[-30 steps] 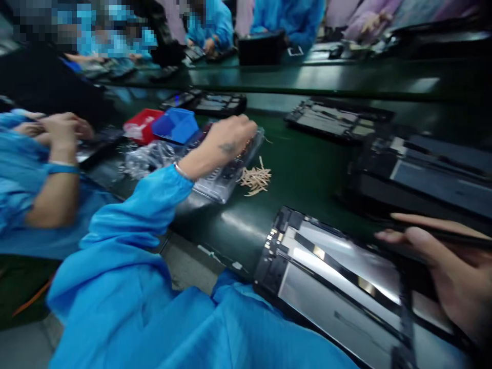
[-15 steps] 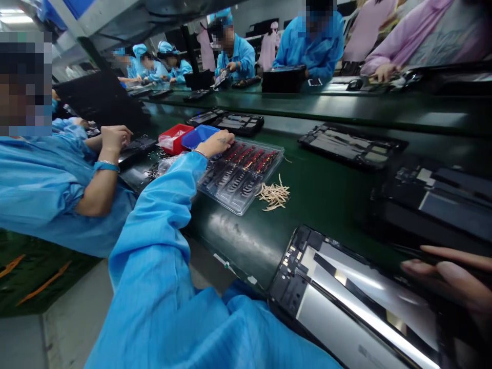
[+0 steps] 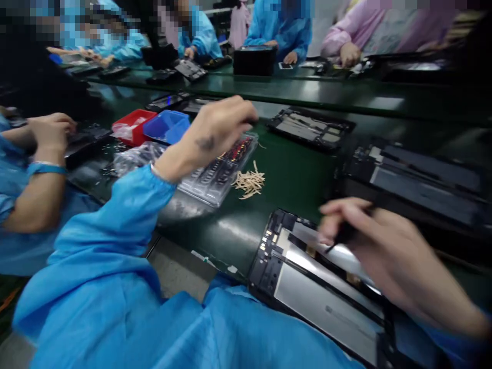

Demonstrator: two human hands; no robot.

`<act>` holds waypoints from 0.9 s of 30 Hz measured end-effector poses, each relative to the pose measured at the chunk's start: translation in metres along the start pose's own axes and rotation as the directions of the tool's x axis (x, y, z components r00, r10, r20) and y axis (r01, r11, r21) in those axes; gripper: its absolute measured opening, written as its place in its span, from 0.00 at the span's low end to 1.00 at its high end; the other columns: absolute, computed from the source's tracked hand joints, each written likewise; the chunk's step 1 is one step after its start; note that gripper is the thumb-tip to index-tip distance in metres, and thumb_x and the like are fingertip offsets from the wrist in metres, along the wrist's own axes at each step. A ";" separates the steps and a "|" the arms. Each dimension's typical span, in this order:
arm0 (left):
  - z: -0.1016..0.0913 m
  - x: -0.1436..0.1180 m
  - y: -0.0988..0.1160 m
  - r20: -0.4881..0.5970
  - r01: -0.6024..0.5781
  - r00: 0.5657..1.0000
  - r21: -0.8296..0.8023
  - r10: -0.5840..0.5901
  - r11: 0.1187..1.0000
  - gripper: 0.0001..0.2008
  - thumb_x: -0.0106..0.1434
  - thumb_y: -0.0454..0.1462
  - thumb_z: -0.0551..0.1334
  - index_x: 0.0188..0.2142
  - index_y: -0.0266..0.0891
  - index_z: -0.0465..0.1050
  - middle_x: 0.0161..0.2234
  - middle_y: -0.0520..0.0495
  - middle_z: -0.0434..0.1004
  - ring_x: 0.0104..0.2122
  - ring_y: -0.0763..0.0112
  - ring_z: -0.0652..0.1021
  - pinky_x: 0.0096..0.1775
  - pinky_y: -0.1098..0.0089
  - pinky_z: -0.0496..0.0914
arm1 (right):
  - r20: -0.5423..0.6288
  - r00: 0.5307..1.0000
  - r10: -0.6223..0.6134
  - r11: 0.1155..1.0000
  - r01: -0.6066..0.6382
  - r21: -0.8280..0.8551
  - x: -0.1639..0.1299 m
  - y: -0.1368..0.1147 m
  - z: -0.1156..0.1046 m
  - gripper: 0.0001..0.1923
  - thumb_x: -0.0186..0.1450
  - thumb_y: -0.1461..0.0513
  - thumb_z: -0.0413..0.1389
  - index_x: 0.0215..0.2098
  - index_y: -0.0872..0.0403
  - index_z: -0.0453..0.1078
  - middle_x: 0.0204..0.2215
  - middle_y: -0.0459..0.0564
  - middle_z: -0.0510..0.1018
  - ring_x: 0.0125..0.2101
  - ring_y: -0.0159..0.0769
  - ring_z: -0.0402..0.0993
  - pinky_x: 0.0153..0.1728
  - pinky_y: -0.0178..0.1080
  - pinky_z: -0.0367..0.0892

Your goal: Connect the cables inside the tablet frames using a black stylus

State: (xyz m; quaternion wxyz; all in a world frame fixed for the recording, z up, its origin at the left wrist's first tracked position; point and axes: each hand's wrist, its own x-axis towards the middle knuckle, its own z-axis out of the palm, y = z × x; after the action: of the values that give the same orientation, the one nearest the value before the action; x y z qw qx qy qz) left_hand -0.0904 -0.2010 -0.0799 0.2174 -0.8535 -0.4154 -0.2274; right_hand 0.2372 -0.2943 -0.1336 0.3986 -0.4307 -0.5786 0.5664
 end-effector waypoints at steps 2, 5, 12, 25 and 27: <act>-0.004 0.002 0.060 -0.098 -0.295 0.947 0.103 0.304 0.950 0.16 0.76 0.34 0.48 0.46 0.40 0.75 0.38 0.45 0.78 0.40 0.64 0.80 0.40 0.62 0.76 | 0.138 0.978 0.153 0.942 -0.187 0.277 0.012 -0.001 0.020 0.15 0.68 0.50 0.59 0.42 0.53 0.78 0.31 0.48 0.75 0.24 0.28 0.67 0.25 0.36 0.68; 0.000 -0.007 0.116 -0.220 -0.637 0.711 0.201 0.668 0.744 0.10 0.73 0.37 0.57 0.46 0.38 0.78 0.41 0.46 0.81 0.42 0.64 0.82 0.42 0.66 0.79 | 0.150 0.973 0.177 0.876 -0.225 0.426 0.019 0.001 0.033 0.15 0.65 0.50 0.63 0.34 0.55 0.76 0.29 0.44 0.72 0.26 0.25 0.64 0.26 0.31 0.62; 0.016 -0.011 0.136 -0.251 -0.748 0.611 0.129 0.751 0.651 0.12 0.71 0.37 0.61 0.47 0.31 0.79 0.42 0.41 0.83 0.44 0.60 0.83 0.45 0.65 0.80 | -0.006 0.995 0.101 0.937 -0.093 0.336 0.011 0.006 0.022 0.10 0.63 0.55 0.66 0.34 0.53 0.78 0.25 0.43 0.70 0.26 0.26 0.63 0.27 0.31 0.60; 0.011 -0.006 0.132 -0.100 -0.420 0.902 0.019 0.420 0.907 0.06 0.72 0.28 0.57 0.41 0.31 0.74 0.33 0.42 0.79 0.31 0.66 0.77 0.34 0.67 0.75 | 0.055 0.987 -0.152 0.932 0.162 -0.324 0.014 0.003 0.017 0.13 0.70 0.59 0.53 0.28 0.56 0.69 0.22 0.43 0.70 0.24 0.26 0.63 0.26 0.34 0.56; 0.011 -0.007 0.136 -0.078 -0.418 0.904 0.040 0.420 0.907 0.06 0.72 0.28 0.56 0.40 0.32 0.73 0.33 0.43 0.78 0.32 0.65 0.76 0.33 0.67 0.73 | 0.046 0.986 -0.160 0.910 0.166 -0.381 0.013 0.004 0.017 0.15 0.70 0.58 0.52 0.27 0.55 0.67 0.24 0.44 0.72 0.25 0.28 0.65 0.27 0.35 0.56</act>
State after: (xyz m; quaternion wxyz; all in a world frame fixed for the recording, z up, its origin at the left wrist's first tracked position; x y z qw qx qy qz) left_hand 0.0181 -0.2756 -0.1178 0.2881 -0.9099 -0.2153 -0.2069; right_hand 0.2169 -0.2873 -0.1381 0.3487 -0.4467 -0.7147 0.4101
